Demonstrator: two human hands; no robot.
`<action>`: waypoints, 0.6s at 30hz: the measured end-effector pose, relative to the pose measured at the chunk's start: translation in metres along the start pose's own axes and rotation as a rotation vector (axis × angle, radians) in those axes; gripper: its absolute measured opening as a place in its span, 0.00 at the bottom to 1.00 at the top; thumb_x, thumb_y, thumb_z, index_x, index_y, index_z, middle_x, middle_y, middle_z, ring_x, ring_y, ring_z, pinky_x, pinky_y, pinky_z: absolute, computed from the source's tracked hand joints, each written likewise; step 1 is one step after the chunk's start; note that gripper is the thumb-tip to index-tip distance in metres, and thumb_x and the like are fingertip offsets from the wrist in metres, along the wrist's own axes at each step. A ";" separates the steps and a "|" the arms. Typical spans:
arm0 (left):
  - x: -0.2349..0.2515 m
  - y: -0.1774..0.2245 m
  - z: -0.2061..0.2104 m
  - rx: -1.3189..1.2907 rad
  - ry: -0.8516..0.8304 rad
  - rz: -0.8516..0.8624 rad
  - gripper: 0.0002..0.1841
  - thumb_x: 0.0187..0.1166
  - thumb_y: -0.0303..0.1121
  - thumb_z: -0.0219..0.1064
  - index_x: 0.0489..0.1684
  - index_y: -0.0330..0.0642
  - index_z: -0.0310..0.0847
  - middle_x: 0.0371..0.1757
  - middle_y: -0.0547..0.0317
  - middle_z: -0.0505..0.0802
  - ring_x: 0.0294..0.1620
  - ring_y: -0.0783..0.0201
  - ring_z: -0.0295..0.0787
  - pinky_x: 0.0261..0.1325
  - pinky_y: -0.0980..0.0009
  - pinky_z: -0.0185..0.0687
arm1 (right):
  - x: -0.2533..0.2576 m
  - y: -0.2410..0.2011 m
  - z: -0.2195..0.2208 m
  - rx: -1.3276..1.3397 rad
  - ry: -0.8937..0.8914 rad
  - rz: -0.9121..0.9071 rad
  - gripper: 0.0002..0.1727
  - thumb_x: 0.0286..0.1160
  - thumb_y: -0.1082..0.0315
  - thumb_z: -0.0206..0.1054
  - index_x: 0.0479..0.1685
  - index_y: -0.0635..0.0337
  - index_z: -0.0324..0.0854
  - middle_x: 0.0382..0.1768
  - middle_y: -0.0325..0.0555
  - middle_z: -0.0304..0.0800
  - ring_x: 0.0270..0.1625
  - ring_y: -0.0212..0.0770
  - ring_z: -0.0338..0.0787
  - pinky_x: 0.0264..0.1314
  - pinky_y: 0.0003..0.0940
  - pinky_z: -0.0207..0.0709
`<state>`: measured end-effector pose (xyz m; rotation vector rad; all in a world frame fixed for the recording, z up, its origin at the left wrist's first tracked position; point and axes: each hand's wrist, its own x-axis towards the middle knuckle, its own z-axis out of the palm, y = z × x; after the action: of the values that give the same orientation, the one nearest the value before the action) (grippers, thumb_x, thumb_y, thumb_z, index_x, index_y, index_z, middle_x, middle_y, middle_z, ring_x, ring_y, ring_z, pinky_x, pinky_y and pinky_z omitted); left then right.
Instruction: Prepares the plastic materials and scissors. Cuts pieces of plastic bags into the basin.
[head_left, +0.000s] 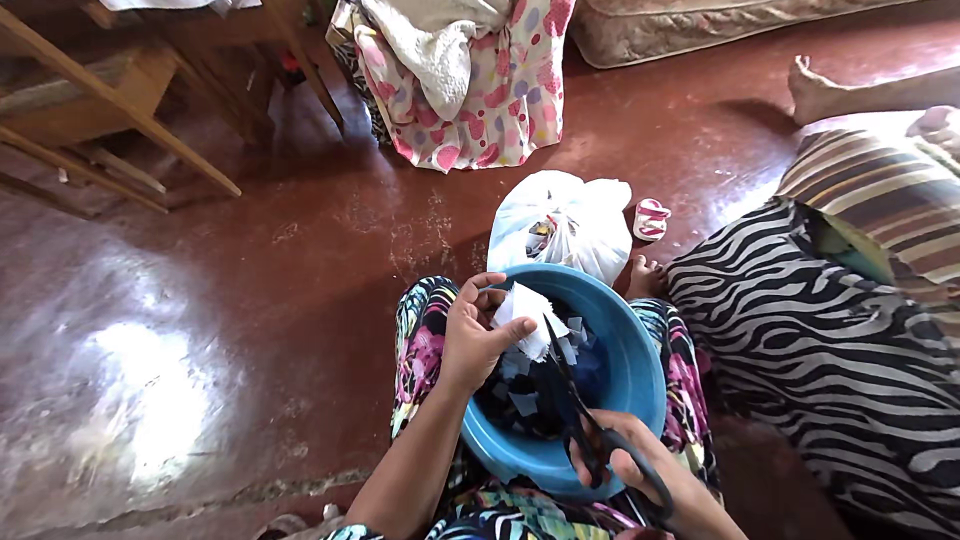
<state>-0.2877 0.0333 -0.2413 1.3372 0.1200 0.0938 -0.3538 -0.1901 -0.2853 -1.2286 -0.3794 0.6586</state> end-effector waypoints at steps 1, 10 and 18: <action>0.000 0.000 0.000 0.004 -0.004 0.004 0.32 0.57 0.16 0.77 0.64 0.29 0.68 0.47 0.63 0.91 0.43 0.76 0.91 0.49 0.77 0.90 | 0.000 0.000 0.001 0.013 0.007 -0.004 0.32 0.66 0.26 0.65 0.37 0.46 0.85 0.30 0.26 0.93 0.31 0.18 0.88 0.34 0.15 0.79; 0.000 -0.004 -0.003 0.014 -0.076 0.036 0.37 0.56 0.20 0.80 0.67 0.28 0.64 0.57 0.57 0.88 0.43 0.73 0.93 0.46 0.75 0.92 | 0.002 0.002 0.004 0.081 0.070 -0.024 0.23 0.65 0.34 0.73 0.34 0.43 0.88 0.25 0.23 0.91 0.26 0.16 0.86 0.30 0.12 0.78; 0.002 -0.015 -0.007 -0.391 -0.428 -0.192 0.78 0.44 0.56 0.90 0.91 0.42 0.24 0.80 0.48 0.78 0.73 0.54 0.85 0.69 0.62 0.85 | 0.000 0.002 0.007 0.028 0.075 -0.039 0.22 0.64 0.36 0.76 0.35 0.44 0.87 0.25 0.21 0.89 0.26 0.15 0.84 0.29 0.11 0.77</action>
<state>-0.2870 0.0367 -0.2577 0.9248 -0.1283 -0.3174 -0.3590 -0.1846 -0.2850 -1.2122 -0.3301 0.5807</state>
